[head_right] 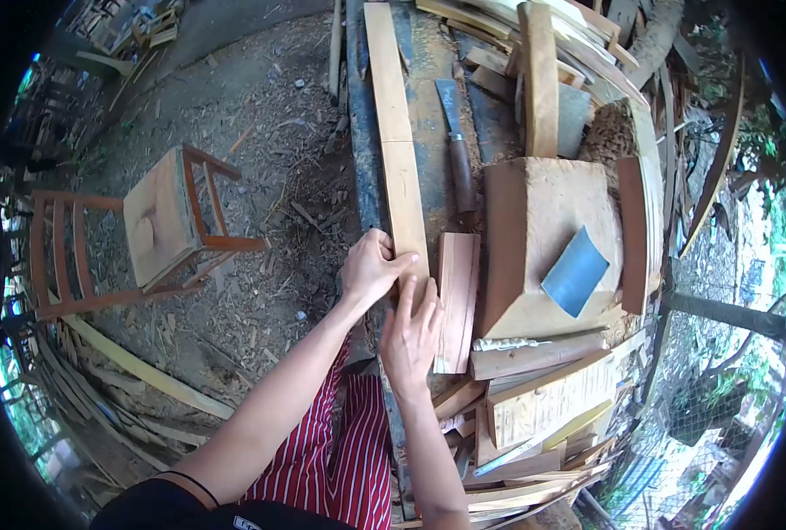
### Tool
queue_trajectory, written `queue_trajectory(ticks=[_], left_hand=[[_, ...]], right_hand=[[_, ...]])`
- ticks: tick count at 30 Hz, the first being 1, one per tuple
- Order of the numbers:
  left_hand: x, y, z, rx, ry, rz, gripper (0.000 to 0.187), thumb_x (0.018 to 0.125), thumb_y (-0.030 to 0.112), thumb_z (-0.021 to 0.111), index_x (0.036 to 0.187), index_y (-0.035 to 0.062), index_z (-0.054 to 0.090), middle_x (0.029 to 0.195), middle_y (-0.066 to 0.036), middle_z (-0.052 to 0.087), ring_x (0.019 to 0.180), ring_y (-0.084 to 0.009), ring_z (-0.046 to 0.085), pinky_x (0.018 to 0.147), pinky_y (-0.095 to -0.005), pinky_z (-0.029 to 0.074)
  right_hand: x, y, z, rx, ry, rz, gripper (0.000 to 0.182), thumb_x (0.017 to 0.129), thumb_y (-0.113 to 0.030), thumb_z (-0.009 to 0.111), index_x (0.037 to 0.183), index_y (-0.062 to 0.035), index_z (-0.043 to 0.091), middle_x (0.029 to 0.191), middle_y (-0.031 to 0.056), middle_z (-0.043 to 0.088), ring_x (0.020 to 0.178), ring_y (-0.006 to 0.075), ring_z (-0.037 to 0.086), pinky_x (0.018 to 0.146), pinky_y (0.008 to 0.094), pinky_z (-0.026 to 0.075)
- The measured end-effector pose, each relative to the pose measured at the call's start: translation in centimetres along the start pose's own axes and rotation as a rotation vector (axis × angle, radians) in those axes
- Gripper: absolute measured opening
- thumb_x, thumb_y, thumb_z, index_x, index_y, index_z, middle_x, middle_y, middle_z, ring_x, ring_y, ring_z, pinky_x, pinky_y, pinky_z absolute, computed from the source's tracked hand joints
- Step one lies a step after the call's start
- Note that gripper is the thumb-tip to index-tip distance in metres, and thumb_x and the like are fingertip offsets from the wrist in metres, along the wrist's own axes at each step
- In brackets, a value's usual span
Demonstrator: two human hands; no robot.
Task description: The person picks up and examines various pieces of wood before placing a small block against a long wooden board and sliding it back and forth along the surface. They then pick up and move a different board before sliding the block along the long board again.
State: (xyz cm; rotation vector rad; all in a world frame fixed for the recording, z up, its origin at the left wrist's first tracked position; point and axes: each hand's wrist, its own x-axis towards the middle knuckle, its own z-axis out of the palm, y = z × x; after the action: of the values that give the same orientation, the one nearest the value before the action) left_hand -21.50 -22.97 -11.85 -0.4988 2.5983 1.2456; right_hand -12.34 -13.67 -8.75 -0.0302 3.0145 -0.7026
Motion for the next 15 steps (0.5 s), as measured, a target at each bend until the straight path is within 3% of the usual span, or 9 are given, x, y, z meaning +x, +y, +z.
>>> queue_trajectory(ticks=[3,5,6,7,9,11,14,15], left_hand=[[0.2,-0.7,-0.1,-0.042,-0.058,-0.017,0.041,0.075,0.032,0.082,0.091,0.0004,0.062,0.077,-0.011,0.069,0.070,-0.0203,0.069,0.061,-0.0317,0.054],[0.3,-2.5,1.2,-0.323,-0.137,-0.118,0.030,0.079,0.021,0.080,0.091,-0.0006,0.062,0.081,-0.011,0.070,0.073,-0.0161,0.069,0.058,-0.0284,0.055],[0.0,-3.5,1.4,-0.280,-0.196,-0.091,0.028,0.083,0.010,0.075,0.104,-0.0028,0.061,0.088,-0.013,0.070,0.076,-0.0159,0.069,0.059,-0.0275,0.057],[-1.2,-2.8,0.3,-0.281,-0.197,-0.083,0.028,0.083,0.010,0.075,0.104,-0.0028,0.061,0.088,-0.013,0.070,0.076,-0.0159,0.069,0.059,-0.0275,0.057],[-4.7,-2.0,-1.8,-0.605,-0.436,-0.185,0.038,0.087,0.009,0.071,0.120,-0.0040,0.055,0.096,-0.013,0.069,0.080,-0.0183,0.069,0.064,-0.0302,0.060],[-7.8,-2.9,-2.2,-0.730,-0.598,-0.235,0.046,0.090,0.008,0.067,0.131,-0.0028,0.049,0.103,-0.013,0.068,0.088,-0.0196,0.068,0.070,-0.0328,0.061],[-11.7,-3.4,-2.8,-0.752,-0.683,-0.284,0.048,0.092,0.010,0.065,0.135,-0.0014,0.047,0.112,-0.014,0.066,0.097,-0.0201,0.067,0.075,-0.0333,0.062],[-12.8,-3.7,-2.6,-0.756,-0.676,-0.275,0.047,0.093,0.009,0.064,0.135,-0.0021,0.047,0.111,-0.014,0.066,0.097,-0.0198,0.067,0.076,-0.0332,0.062]], right_hand=[[0.0,-0.7,0.6,-0.134,0.084,-0.008,0.067,0.085,-0.008,0.061,0.147,-0.0050,0.036,0.136,0.0284,0.040,0.117,0.0421,0.045,0.100,0.0488,0.040],[-0.5,-0.3,0.7,-0.028,0.066,0.046,0.067,0.084,-0.008,0.062,0.146,-0.0058,0.037,0.131,0.0271,0.042,0.114,0.0412,0.046,0.097,0.0494,0.041],[-0.6,0.1,0.6,0.069,0.050,0.095,0.067,0.083,-0.007,0.063,0.146,-0.0067,0.039,0.127,0.0257,0.044,0.111,0.0402,0.046,0.094,0.0500,0.041],[-1.0,0.1,0.2,0.068,0.058,0.096,0.067,0.083,-0.007,0.063,0.146,-0.0067,0.039,0.127,0.0257,0.044,0.111,0.0402,0.046,0.094,0.0500,0.041],[-3.6,-0.1,-0.9,0.097,0.044,0.133,0.064,0.082,-0.007,0.064,0.143,-0.0064,0.044,0.120,0.0233,0.045,0.107,0.0387,0.047,0.090,0.0505,0.041],[-7.1,0.1,-1.9,0.040,0.043,0.058,0.060,0.083,-0.010,0.065,0.141,-0.0076,0.047,0.120,0.0229,0.045,0.113,0.0392,0.047,0.093,0.0487,0.042],[-11.9,0.8,-3.2,0.091,0.012,0.044,0.064,0.084,-0.015,0.067,0.144,-0.0133,0.045,0.116,0.0240,0.048,0.103,0.0410,0.055,0.083,0.0492,0.050],[-13.2,0.8,-4.0,0.113,-0.083,0.106,0.065,0.084,-0.017,0.068,0.145,-0.0161,0.044,0.113,0.0239,0.049,0.094,0.0410,0.058,0.075,0.0481,0.053]])
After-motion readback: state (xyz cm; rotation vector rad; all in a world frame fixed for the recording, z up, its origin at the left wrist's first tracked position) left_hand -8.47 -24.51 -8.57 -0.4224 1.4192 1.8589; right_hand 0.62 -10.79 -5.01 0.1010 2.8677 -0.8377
